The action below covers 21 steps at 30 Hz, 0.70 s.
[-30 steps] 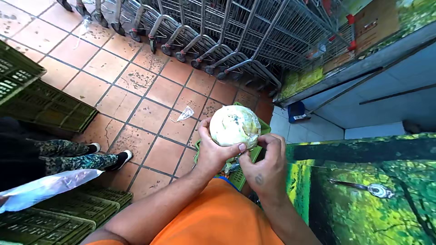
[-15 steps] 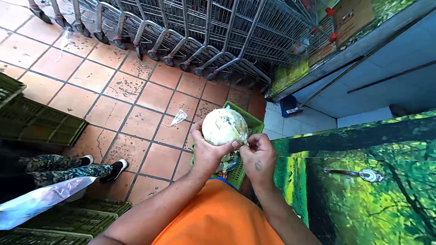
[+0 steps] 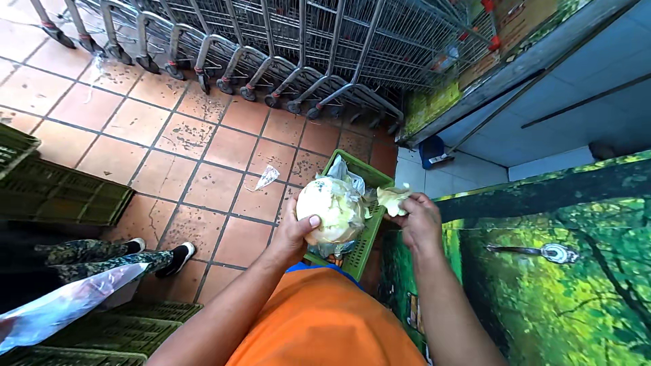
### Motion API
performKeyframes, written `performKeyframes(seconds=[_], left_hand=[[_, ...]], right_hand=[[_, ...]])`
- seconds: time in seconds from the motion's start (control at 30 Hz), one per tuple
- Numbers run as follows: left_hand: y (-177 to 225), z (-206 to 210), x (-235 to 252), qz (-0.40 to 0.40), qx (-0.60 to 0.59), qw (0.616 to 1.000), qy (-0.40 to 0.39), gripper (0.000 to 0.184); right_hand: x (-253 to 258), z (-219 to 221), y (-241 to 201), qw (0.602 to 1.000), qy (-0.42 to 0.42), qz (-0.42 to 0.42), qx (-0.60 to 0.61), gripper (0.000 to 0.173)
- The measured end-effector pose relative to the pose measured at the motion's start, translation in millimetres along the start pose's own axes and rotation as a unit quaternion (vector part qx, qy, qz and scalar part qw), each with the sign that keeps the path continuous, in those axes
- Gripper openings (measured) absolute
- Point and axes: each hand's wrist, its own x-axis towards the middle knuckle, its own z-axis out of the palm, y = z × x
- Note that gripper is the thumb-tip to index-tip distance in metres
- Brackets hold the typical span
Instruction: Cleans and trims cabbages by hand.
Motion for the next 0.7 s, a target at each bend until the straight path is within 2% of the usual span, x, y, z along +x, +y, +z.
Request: performKeyframes(seconds=[0.13, 0.23, 0.33, 0.4, 0.5, 0.57, 0.7], left_hand=[[4.9, -9.3, -1.6, 0.001, 0.015, 1.000, -0.016, 0.105], [6.5, -9.3, -3.3, 0.000, 0.038, 0.999, -0.010, 0.108], [8.4, -6.7, -2.6, 0.003, 0.066, 0.998, 0.012, 0.113], [11.0, -6.4, -4.7, 0.006, 0.122, 0.992, 0.018, 0.116], [15.7, -5.3, -6.8, 0.019, 0.241, 0.970, 0.020, 0.114], [18.7, -5.0, -7.8, 0.025, 0.281, 0.959, 0.011, 0.113], [21.6, -9.3, -10.2, 0.025, 0.298, 0.954, -0.005, 0.110]], right_hand=[[19.6, -10.4, 19.0, 0.995, -0.037, 0.023, -0.094, 0.020], [15.7, -9.3, 27.0, 0.966, -0.098, 0.000, -0.239, 0.043], [-16.5, -4.2, 6.2, 0.929, -0.170, -0.143, -0.295, 0.040], [-36.7, 1.4, -6.6, 0.878, -0.213, -0.268, -0.335, 0.045], [-58.6, 15.9, -20.5, 0.795, -0.219, -0.379, -0.420, 0.052], [-63.2, 22.4, -19.2, 0.770, -0.210, -0.412, -0.440, 0.047], [-59.8, 21.3, -17.1, 0.782, -0.223, -0.397, -0.425, 0.017]])
